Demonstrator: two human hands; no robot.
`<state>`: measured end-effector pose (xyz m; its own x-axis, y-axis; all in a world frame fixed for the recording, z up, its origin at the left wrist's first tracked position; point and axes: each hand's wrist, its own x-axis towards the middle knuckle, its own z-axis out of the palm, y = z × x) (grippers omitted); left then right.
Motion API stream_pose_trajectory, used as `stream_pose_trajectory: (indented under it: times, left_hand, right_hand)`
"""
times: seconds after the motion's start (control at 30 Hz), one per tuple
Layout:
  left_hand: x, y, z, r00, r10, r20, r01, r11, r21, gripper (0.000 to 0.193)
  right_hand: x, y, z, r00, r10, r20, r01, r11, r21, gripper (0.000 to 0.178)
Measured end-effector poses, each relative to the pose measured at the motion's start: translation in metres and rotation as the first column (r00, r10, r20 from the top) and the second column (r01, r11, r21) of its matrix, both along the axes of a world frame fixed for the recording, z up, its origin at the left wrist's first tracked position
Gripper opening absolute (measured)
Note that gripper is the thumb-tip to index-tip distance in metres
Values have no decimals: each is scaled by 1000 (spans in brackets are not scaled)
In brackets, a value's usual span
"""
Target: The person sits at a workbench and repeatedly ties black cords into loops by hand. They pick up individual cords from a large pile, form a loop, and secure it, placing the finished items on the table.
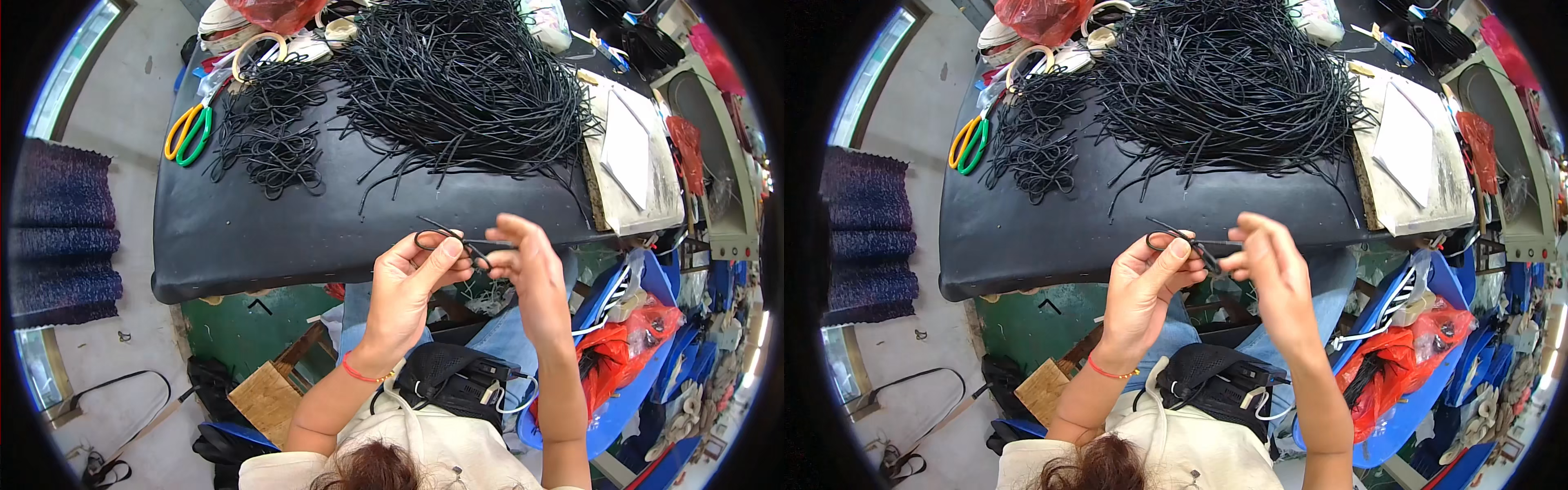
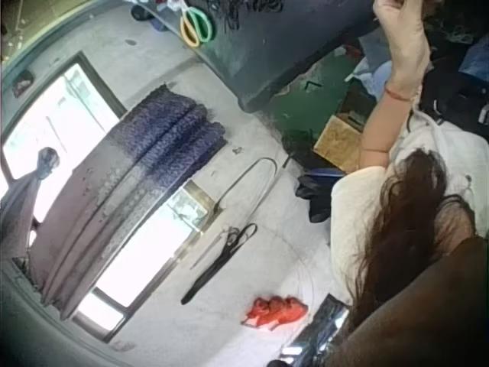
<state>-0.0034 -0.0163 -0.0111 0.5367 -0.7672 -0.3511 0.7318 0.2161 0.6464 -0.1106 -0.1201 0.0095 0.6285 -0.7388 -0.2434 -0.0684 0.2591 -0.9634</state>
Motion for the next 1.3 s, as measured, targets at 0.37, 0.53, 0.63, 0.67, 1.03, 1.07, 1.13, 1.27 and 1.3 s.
stream_pose_trajectory:
  times: [0.37, 0.53, 0.63, 0.67, 1.03, 1.07, 1.13, 1.27, 1.3]
  left_hand:
    - [-14, 5, 1, 922, -75, 379, 21, 989, 144, 17]
    - [-16, 4, 0, 922, -66, 382, 5, 987, 159, 17]
    - [-15, 5, -1, 935, -58, 349, 6, 989, 147, 17]
    - [-14, 4, -1, 941, -58, 333, 12, 990, 139, 17]
    - [-1, 8, 8, 923, -322, 212, 307, 946, 102, 22]
    - [-1, 9, 7, 913, -320, 254, 295, 946, 133, 20]
    - [-3, 10, 4, 885, -325, 333, 275, 943, 190, 18]
    - [-4, 5, 6, 99, -181, 979, -12, 983, 183, 21]
    - [-3, 6, 3, 126, -192, 973, 29, 981, 190, 21]
  right_hand:
    - [-5, 12, 4, 985, 171, -30, -173, 979, -110, 12]
    - [-5, 12, 5, 973, 209, -97, -225, 955, -192, 12]
    - [-1, 14, 7, 976, 207, -68, -217, 954, -207, 13]
    - [-1, 14, 8, 977, 208, -55, -214, 963, -165, 13]
    - [2, 3, -1, 993, 100, -61, -113, 953, -280, 16]
    - [2, 3, -3, 993, 93, -76, -113, 933, -341, 18]
    - [5, 6, -2, 996, 18, -87, -57, 877, -478, 22]
    - [5, 1, -11, 979, -35, -201, -57, 899, -434, 28]
    - [3, 4, -17, 982, -31, -189, -43, 926, -376, 30]
